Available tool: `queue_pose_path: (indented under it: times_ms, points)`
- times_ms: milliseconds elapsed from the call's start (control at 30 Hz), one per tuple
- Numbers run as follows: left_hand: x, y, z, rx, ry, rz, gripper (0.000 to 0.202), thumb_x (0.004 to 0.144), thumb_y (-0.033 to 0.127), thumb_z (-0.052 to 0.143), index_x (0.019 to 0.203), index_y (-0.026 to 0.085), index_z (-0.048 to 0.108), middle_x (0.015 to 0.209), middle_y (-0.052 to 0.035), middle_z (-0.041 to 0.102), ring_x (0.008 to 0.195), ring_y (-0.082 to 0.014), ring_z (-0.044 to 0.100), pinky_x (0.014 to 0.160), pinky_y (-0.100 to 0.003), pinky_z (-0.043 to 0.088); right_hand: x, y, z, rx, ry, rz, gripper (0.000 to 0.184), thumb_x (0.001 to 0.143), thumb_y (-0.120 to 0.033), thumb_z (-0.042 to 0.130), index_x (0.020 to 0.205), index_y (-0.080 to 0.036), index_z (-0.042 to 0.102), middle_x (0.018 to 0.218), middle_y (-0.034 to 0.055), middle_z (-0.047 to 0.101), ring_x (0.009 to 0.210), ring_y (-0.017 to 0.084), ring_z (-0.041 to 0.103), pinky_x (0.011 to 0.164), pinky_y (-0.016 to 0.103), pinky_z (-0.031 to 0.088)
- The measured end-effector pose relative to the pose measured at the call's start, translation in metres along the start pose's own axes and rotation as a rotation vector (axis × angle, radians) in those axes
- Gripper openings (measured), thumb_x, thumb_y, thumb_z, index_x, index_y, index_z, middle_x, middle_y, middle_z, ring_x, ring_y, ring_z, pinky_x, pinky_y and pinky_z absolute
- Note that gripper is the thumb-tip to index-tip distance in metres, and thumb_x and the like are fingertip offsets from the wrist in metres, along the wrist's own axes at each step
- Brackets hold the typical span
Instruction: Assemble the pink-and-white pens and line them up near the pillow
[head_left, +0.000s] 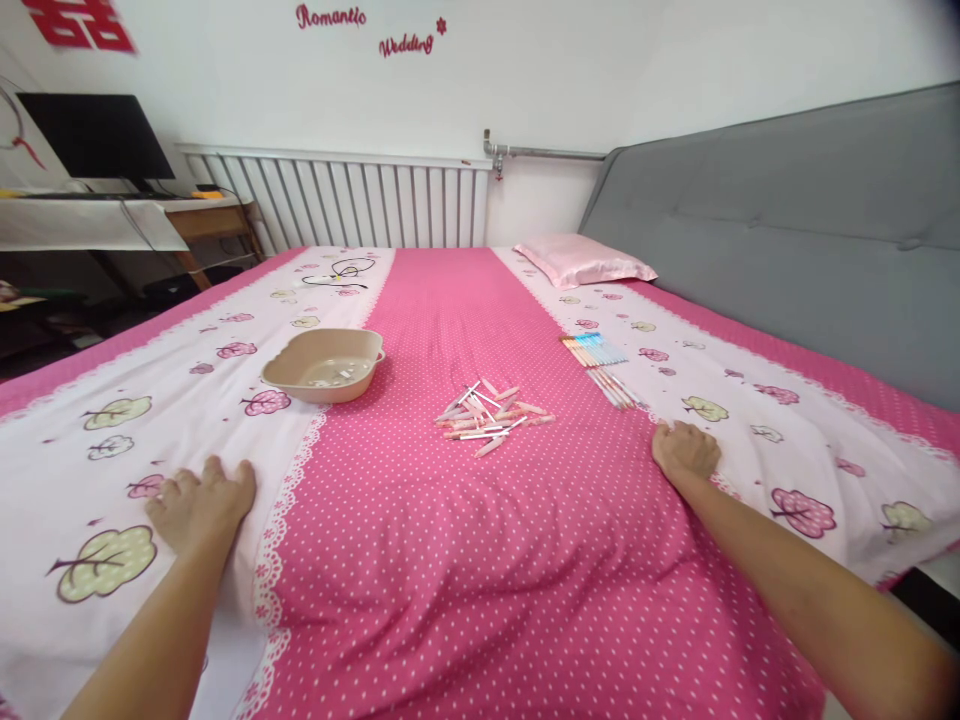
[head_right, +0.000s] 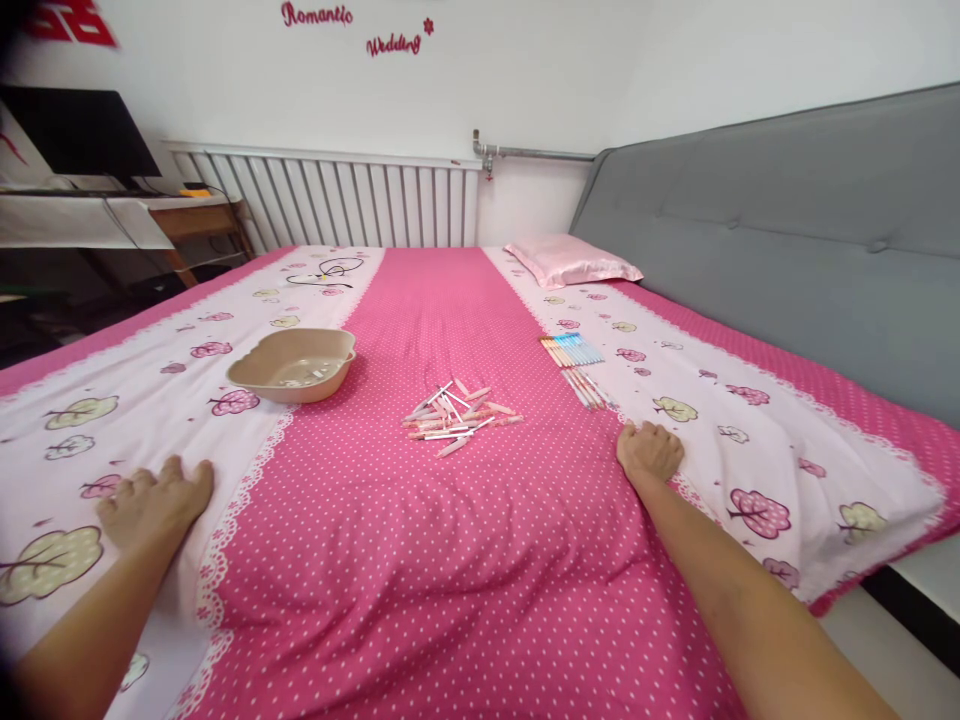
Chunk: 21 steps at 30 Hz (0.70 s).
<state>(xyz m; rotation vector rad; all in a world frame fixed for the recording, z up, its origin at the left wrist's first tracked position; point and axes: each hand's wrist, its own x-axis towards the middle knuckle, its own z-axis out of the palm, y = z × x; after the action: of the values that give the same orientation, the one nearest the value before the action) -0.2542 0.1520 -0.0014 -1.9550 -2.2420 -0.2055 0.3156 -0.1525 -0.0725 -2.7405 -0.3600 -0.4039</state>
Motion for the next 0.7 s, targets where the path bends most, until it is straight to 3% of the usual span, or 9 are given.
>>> queue_pose_path:
  times_ms: [700]
  points:
    - [0.0042,-0.0037,0.0067,0.01,0.007,0.014,0.067,0.083,0.054,0.017,0.127,0.011,0.045,0.132,-0.0251,0.042,0.121,-0.0379,0.037,0.094,-0.046,0.025,0.0012,0.0005,0.0018,-0.008,0.008,0.001,0.049,0.084,-0.037,0.036,0.111,-0.004,0.062,0.111,0.0193,0.061,0.106,0.033,0.05,0.092,0.043,0.033]
